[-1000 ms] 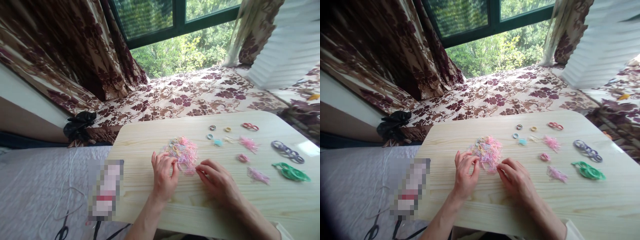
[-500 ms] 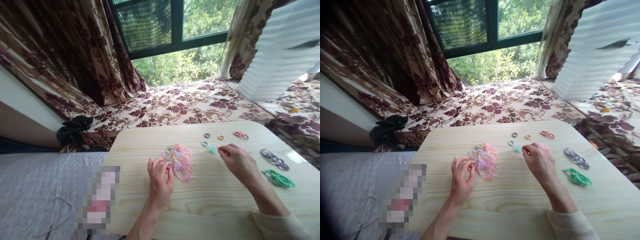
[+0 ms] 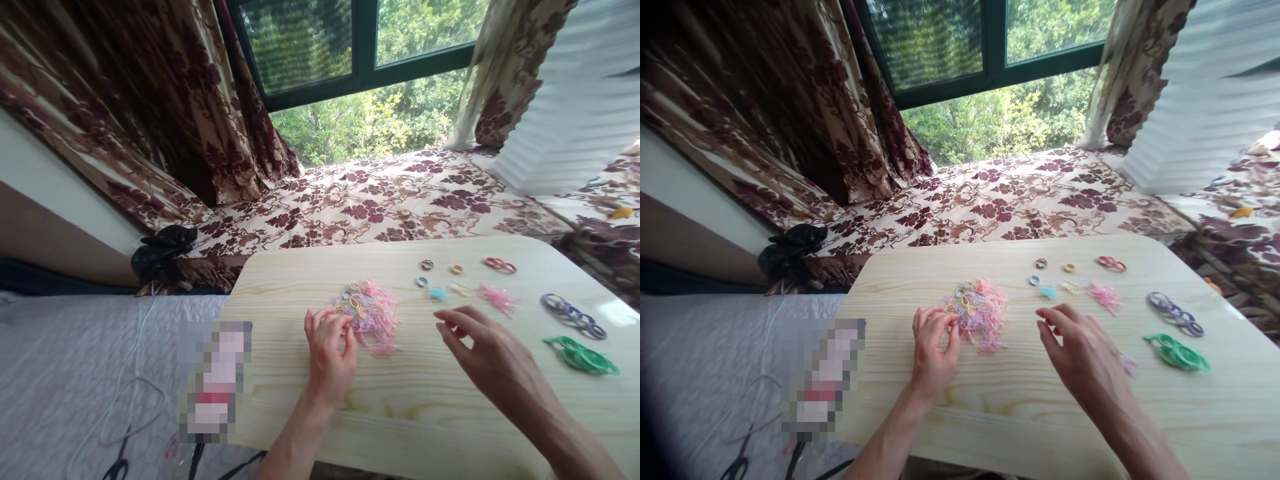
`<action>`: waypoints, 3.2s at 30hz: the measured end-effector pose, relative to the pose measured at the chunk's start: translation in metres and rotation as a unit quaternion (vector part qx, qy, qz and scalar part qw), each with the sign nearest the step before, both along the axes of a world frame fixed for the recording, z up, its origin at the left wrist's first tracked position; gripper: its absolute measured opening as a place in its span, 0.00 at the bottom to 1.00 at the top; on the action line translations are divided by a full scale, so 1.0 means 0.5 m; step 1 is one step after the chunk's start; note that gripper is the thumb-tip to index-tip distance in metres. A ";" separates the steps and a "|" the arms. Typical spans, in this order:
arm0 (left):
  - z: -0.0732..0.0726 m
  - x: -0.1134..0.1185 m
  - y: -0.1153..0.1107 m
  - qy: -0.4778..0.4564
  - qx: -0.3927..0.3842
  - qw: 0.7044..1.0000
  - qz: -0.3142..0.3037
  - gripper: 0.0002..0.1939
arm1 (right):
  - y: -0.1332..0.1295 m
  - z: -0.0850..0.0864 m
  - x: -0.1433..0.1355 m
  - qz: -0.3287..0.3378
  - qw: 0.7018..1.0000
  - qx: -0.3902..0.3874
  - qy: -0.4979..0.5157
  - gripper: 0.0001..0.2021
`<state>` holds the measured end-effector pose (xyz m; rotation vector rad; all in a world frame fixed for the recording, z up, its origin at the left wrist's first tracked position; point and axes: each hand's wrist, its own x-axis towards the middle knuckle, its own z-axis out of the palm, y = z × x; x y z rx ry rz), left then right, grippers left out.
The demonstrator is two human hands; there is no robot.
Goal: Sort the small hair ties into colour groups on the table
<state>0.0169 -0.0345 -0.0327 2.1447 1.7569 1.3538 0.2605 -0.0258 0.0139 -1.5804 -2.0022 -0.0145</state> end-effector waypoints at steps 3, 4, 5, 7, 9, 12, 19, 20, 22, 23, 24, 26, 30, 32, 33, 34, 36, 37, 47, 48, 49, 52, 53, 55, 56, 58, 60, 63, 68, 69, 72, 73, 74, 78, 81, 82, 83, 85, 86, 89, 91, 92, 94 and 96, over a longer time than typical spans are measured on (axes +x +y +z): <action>-0.001 0.000 0.000 -0.003 0.000 1.000 0.001 0.10 | -0.015 -0.035 -0.048 0.056 0.997 -0.020 0.050 0.12; -0.001 0.000 0.000 -0.004 -0.001 1.000 0.000 0.09 | -0.016 -0.048 -0.060 0.067 0.995 -0.026 0.061 0.12; -0.001 0.000 -0.001 -0.005 -0.002 1.000 0.000 0.09 | -0.017 -0.060 -0.068 0.073 0.995 -0.029 0.069 0.12; 0.000 0.000 0.000 -0.008 -0.004 1.000 0.001 0.09 | -0.016 -0.079 -0.076 0.072 0.994 -0.024 0.073 0.13; 0.002 0.000 0.000 -0.011 -0.004 1.000 0.001 0.09 | -0.016 -0.090 -0.077 0.071 0.995 -0.009 0.070 0.12; 0.004 -0.002 0.004 -0.015 0.000 1.000 0.000 0.09 | -0.016 -0.093 -0.072 0.078 0.995 0.014 0.061 0.11; 0.000 -0.004 0.009 -0.016 0.006 1.000 0.013 0.07 | -0.015 -0.092 -0.069 0.084 0.995 0.020 0.057 0.10; 0.000 -0.004 0.008 -0.016 0.006 1.000 0.014 0.07 | -0.014 -0.093 -0.069 0.086 0.994 0.017 0.059 0.10; 0.001 -0.002 0.007 -0.013 0.001 1.000 0.010 0.06 | -0.013 -0.095 -0.070 0.086 0.994 0.015 0.064 0.10; 0.002 -0.001 0.006 -0.011 -0.001 1.000 0.007 0.06 | -0.012 -0.097 -0.070 0.085 0.994 0.013 0.066 0.10; 0.003 0.000 0.006 -0.009 -0.004 1.000 0.003 0.06 | -0.012 -0.097 -0.070 0.083 0.994 0.010 0.068 0.10; 0.006 0.003 0.005 -0.005 -0.007 1.000 -0.002 0.06 | -0.012 -0.098 -0.070 0.079 0.994 0.006 0.071 0.10; 0.006 0.007 0.004 0.006 -0.004 1.000 -0.004 0.05 | -0.015 -0.094 -0.069 0.081 0.993 -0.004 0.082 0.10; 0.004 0.008 0.004 0.014 -0.005 1.000 -0.006 0.05 | -0.015 -0.092 -0.069 0.084 0.993 -0.002 0.085 0.10; 0.003 0.008 0.004 0.017 -0.006 1.000 -0.006 0.05 | -0.014 -0.092 -0.070 0.084 0.993 0.000 0.084 0.10; 0.002 0.008 0.004 0.020 -0.009 1.000 -0.005 0.04 | -0.014 -0.091 -0.070 0.084 0.993 0.003 0.081 0.10; 0.001 0.007 0.004 0.026 -0.014 1.000 -0.002 0.04 | -0.013 -0.090 -0.071 0.083 0.994 0.010 0.075 0.10; 0.000 0.007 0.004 0.029 -0.016 0.999 0.000 0.05 | -0.013 -0.089 -0.071 0.084 0.994 0.013 0.072 0.10; 0.000 0.006 0.004 0.025 -0.012 1.000 0.012 0.06 | -0.015 -0.093 -0.071 0.076 0.994 0.011 0.077 0.10; 0.001 0.007 0.004 0.024 -0.009 1.000 0.013 0.06 | -0.014 -0.094 -0.071 0.076 0.994 0.012 0.077 0.10; 0.001 0.008 0.004 0.024 -0.006 1.000 0.015 0.05 | -0.014 -0.094 -0.071 0.076 0.994 0.012 0.076 0.10; 0.003 0.011 0.005 0.033 -0.006 0.999 0.016 0.05 | -0.012 -0.092 -0.071 0.077 0.994 0.007 0.074 0.11; 0.003 0.012 0.005 0.038 -0.010 0.999 0.017 0.05 | -0.013 -0.091 -0.071 0.077 0.994 0.003 0.074 0.11; 0.004 0.012 0.005 0.043 -0.016 0.999 0.020 0.06 | -0.013 -0.089 -0.071 0.076 0.994 -0.007 0.075 0.11; 0.004 0.012 0.005 0.043 -0.017 0.999 0.021 0.06 | -0.014 -0.088 -0.071 0.074 0.994 -0.011 0.077 0.11; 0.004 0.010 0.005 0.039 -0.017 0.999 0.022 0.07 | -0.015 -0.087 -0.071 0.072 0.994 -0.016 0.080 0.11; 0.003 0.008 0.004 0.031 -0.014 0.999 0.023 0.07 | -0.015 -0.086 -0.071 0.072 0.994 -0.018 0.085 0.11; 0.001 0.002 0.004 0.005 -0.005 1.000 0.027 0.06 | -0.014 -0.087 -0.071 0.076 0.993 -0.017 0.087 0.11; -0.001 -0.004 0.006 -0.035 -0.003 0.999 0.031 0.07 | -0.012 -0.088 -0.069 0.079 0.994 -0.018 0.079 0.11; -0.001 -0.005 0.006 -0.039 -0.005 0.999 0.031 0.07 | -0.012 -0.088 -0.069 0.080 0.994 -0.014 0.079 0.11; 0.000 -0.005 0.007 -0.051 -0.009 0.998 0.029 0.07 | -0.011 -0.089 -0.069 0.084 0.993 -0.004 0.082 0.10; 0.001 -0.005 0.007 -0.054 -0.009 0.998 0.030 0.07 | -0.011 -0.089 -0.069 0.084 0.993 -0.006 0.083 0.10; 0.002 -0.005 0.007 -0.057 -0.009 0.998 0.031 0.07 | -0.012 -0.089 -0.069 0.083 0.993 -0.009 0.084 0.11; 0.004 -0.009 0.008 -0.063 -0.008 0.997 0.033 0.07 | -0.013 -0.087 -0.069 0.076 0.993 -0.018 0.086 0.11; 0.004 -0.018 0.008 -0.055 -0.006 0.998 0.037 0.07 | -0.014 -0.085 -0.070 0.078 0.993 -0.014 0.087 0.11; 0.003 -0.022 0.008 -0.049 -0.005 0.998 0.042 0.07 | -0.014 -0.084 -0.070 0.078 0.993 -0.014 0.087 0.11; 0.002 -0.026 0.007 -0.041 -0.005 0.998 0.047 0.06 | -0.014 -0.083 -0.070 0.078 0.993 -0.016 0.087 0.11; 0.002 -0.034 0.005 -0.021 -0.006 0.998 0.055 0.06 | -0.013 -0.083 -0.070 0.078 0.993 -0.016 0.088 0.11; 0.002 -0.037 0.004 -0.010 -0.009 0.998 0.058 0.06 | -0.013 -0.084 -0.070 0.079 0.993 -0.015 0.088 0.11; 0.004 -0.037 0.000 0.021 -0.019 0.998 0.057 0.07 | -0.012 -0.088 -0.069 0.082 0.993 -0.005 0.088 0.11; 0.006 -0.032 -0.003 0.036 -0.021 0.998 0.052 0.07 | -0.012 -0.090 -0.069 0.083 0.993 -0.001 0.086 0.10; 0.007 -0.030 -0.004 0.041 -0.023 0.998 0.050 0.07 | -0.012 -0.090 -0.068 0.083 0.993 -0.001 0.086 0.10; 0.009 -0.026 -0.007 0.051 -0.031 0.997 0.045 0.08 | -0.013 -0.089 -0.068 0.082 0.993 -0.005 0.085 0.10; 0.009 -0.024 -0.009 0.061 -0.046 0.996 0.040 0.09 | -0.013 -0.088 -0.069 0.080 0.993 -0.010 0.086 0.11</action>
